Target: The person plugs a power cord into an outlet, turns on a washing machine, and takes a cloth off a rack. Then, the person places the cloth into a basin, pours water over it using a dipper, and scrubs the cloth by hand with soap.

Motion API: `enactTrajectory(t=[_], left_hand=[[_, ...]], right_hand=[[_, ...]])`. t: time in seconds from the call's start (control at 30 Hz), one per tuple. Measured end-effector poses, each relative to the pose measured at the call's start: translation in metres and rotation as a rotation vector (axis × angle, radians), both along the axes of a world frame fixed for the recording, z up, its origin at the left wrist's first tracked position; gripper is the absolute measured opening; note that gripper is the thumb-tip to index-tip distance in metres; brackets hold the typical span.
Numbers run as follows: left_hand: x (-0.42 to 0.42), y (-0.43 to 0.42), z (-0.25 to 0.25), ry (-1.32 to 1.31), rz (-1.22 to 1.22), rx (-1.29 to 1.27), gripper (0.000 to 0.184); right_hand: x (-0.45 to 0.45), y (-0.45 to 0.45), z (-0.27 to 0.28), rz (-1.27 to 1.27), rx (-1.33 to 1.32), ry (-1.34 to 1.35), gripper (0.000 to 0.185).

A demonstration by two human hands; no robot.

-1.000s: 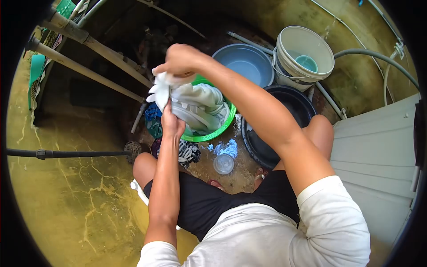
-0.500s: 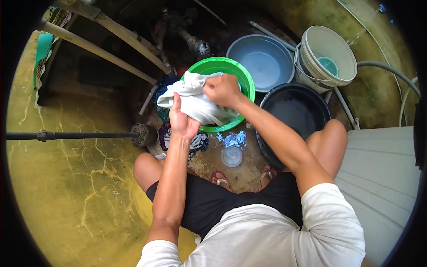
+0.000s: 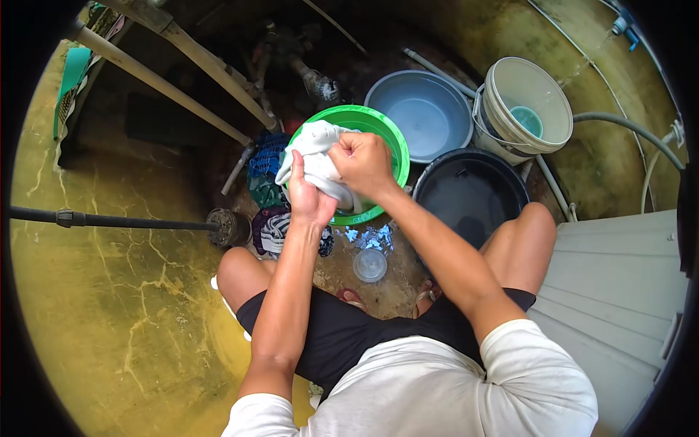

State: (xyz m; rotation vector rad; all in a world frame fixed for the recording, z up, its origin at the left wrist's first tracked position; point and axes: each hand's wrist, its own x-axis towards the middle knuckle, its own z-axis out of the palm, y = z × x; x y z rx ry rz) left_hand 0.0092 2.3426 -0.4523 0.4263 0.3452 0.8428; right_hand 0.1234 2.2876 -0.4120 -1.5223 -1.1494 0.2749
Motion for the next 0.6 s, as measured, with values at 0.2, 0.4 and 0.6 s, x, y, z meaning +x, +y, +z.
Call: enactTrajectory(t=[0.2, 0.4, 0.6], left_hand=[[0.01, -0.014, 0.005, 0.069, 0.173, -0.003, 0.06], [0.015, -0.021, 0.016, -0.03, 0.075, -0.021, 0.055], [0.017, -0.015, 0.013, -0.034, 0.011, -0.017, 0.054]], right_hand=[[0.001, -0.009, -0.027, -0.16, -0.11, 0.096, 0.03], [0.021, 0.003, -0.041, -0.19, -0.179, 0.139, 0.029], [0.016, 0.001, -0.028, -0.139, -0.153, 0.075, 0.027]])
